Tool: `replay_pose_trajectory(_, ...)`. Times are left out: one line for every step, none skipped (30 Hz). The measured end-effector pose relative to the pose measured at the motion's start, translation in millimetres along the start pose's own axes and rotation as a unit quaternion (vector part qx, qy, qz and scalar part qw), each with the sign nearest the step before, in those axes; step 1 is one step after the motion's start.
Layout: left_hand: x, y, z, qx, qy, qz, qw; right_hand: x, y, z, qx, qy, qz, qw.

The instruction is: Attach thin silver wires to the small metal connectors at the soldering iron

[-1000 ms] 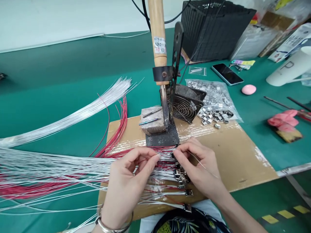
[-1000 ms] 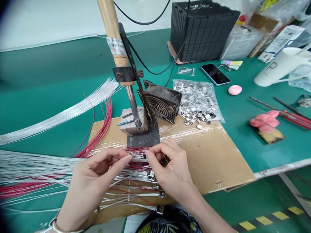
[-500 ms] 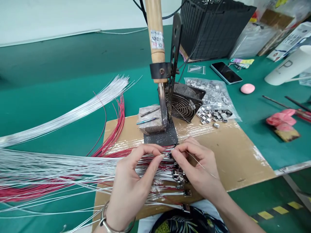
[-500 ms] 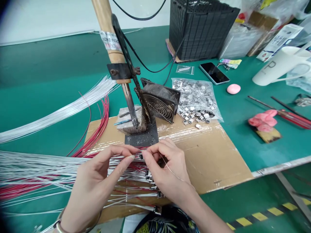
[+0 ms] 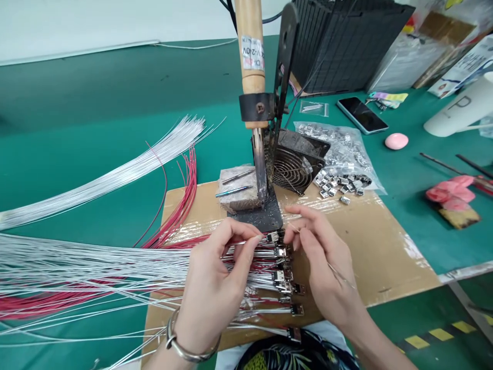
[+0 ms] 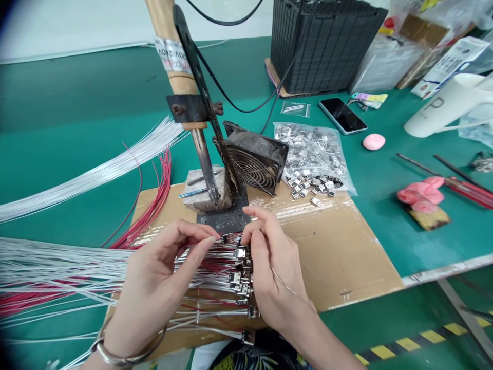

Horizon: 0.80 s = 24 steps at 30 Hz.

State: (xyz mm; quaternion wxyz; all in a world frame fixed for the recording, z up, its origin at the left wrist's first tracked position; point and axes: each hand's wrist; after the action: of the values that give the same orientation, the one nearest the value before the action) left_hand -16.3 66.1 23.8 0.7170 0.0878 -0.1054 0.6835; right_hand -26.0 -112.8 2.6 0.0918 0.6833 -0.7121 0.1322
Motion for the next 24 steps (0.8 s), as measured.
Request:
replay_pose_trajectory(0.1,-1.9,0.8,0.001,-0.002,0.002,1.0,1.3,0.3,-0.8,-0.002,-0.006,0.003,1.0)
replay_pose_trajectory(0.3,-3.8,1.8,0.001,-0.004,0.004,1.0,2.5,0.3,-2.0,-0.002,-0.006,0.006,1.0)
replay_pose_trajectory(0.4,-5.7,2.9,0.0,-0.008,0.006,1.0,3.5,0.0,-3.4,0.001,0.0,0.01,1.0)
replay_pose_trajectory(0.6,-7.5,4.2,-0.001,-0.013,0.007,1.0,4.2,-0.5,-5.1,0.008,0.008,0.014,1.0)
replay_pose_trajectory(0.7,-9.2,5.6,-0.002,-0.016,0.009,1.0,4.6,-1.1,-7.0,0.014,0.016,0.016,1.0)
replay_pose_trajectory(0.6,-10.8,6.9,-0.002,-0.018,0.01,1.0,4.6,-1.8,-9.0,0.022,0.02,0.018,0.999)
replay_pose_trajectory(0.5,-12.2,8.2,-0.001,-0.018,0.012,1.0,4.1,-2.6,-10.9,0.03,0.018,0.02,0.999)
replay_pose_trajectory(0.3,-13.5,9.2,-0.001,-0.017,0.013,1.0,3.3,-3.3,-12.7,0.036,0.013,0.021,0.999)
replay_pose_trajectory(0.1,-14.6,10.1,-0.001,-0.017,0.014,1.0,2.2,-3.9,-14.4,0.039,0.007,0.024,0.999)
replay_pose_trajectory(-0.1,-15.7,10.7,0.0,-0.017,0.014,1.0,0.8,-4.6,-15.9,0.038,0.002,0.025,0.999)
replay_pose_trajectory(-0.3,-16.6,11.3,0.0,-0.018,0.014,1.0,-0.7,-5.3,-17.0,0.035,-0.003,0.026,0.999)
replay_pose_trajectory(-0.5,-17.4,11.8,0.0,-0.018,0.015,1.0,-2.1,-6.1,-18.0,0.034,-0.007,0.03,0.999)
replay_pose_trajectory(-0.5,-18.2,12.3,0.0,-0.019,0.018,1.0,-3.6,-6.9,-18.8,0.032,-0.01,0.035,0.999)
replay_pose_trajectory(-0.5,-19.1,13.0,0.0,-0.019,0.02,1.0,-4.8,-7.9,-19.4,0.032,-0.011,0.042,0.999)
replay_pose_trajectory(-0.4,-20.0,13.8,-0.001,-0.018,0.024,1.0,-5.9,-8.9,-19.9,0.034,-0.01,0.049,0.998)
replay_pose_trajectory(-0.3,-21.2,14.8,-0.003,-0.017,0.027,0.999,-6.8,-9.9,-20.3,0.034,-0.007,0.054,0.998)
replay_pose_trajectory(-0.2,-22.5,16.0,-0.003,-0.016,0.028,0.999,-7.5,-11.0,-20.7,0.034,-0.004,0.058,0.998)
replay_pose_trajectory(-0.1,-23.9,17.1,-0.005,-0.017,0.031,0.999,-8.0,-12.0,-21.2,0.033,-0.002,0.06,0.998)
replay_pose_trajectory(-0.1,-25.4,18.2,-0.008,-0.02,0.034,0.999,-8.3,-12.9,-21.7,0.033,-0.001,0.061,0.998)
replay_pose_trajectory(-0.1,-26.8,19.1,-0.01,-0.024,0.038,0.999,-8.5,-13.7,-22.3,0.032,-0.001,0.062,0.998)
replay_pose_trajectory(-0.2,-28.1,19.8,-0.013,-0.028,0.042,0.999,-8.6,-14.5,-22.9,0.032,-0.001,0.063,0.997)
replay_pose_trajectory(-0.3,-29.3,20.3,-0.016,-0.03,0.046,0.998,-8.6,-15.2,-23.6,0.034,-0.002,0.063,0.997)
replay_pose_trajectory(-0.3,-30.1,20.5,-0.018,-0.029,0.049,0.998,-8.5,-15.9,-24.4,0.034,-0.003,0.062,0.998)
replay_pose_trajectory(-0.4,-30.8,20.5,-0.02,-0.027,0.052,0.998,-8.4,-16.5,-25.1,0.034,-0.003,0.061,0.998)
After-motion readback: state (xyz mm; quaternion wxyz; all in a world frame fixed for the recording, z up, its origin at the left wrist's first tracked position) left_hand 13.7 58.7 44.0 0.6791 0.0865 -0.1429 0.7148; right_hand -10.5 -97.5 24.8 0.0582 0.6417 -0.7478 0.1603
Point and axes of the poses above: each hand's wrist, its own y-axis away from the middle knuckle, its own x-axis out of the back of the hand, z = x × y, and after that the axes turned 5 degrees about y, right-handed
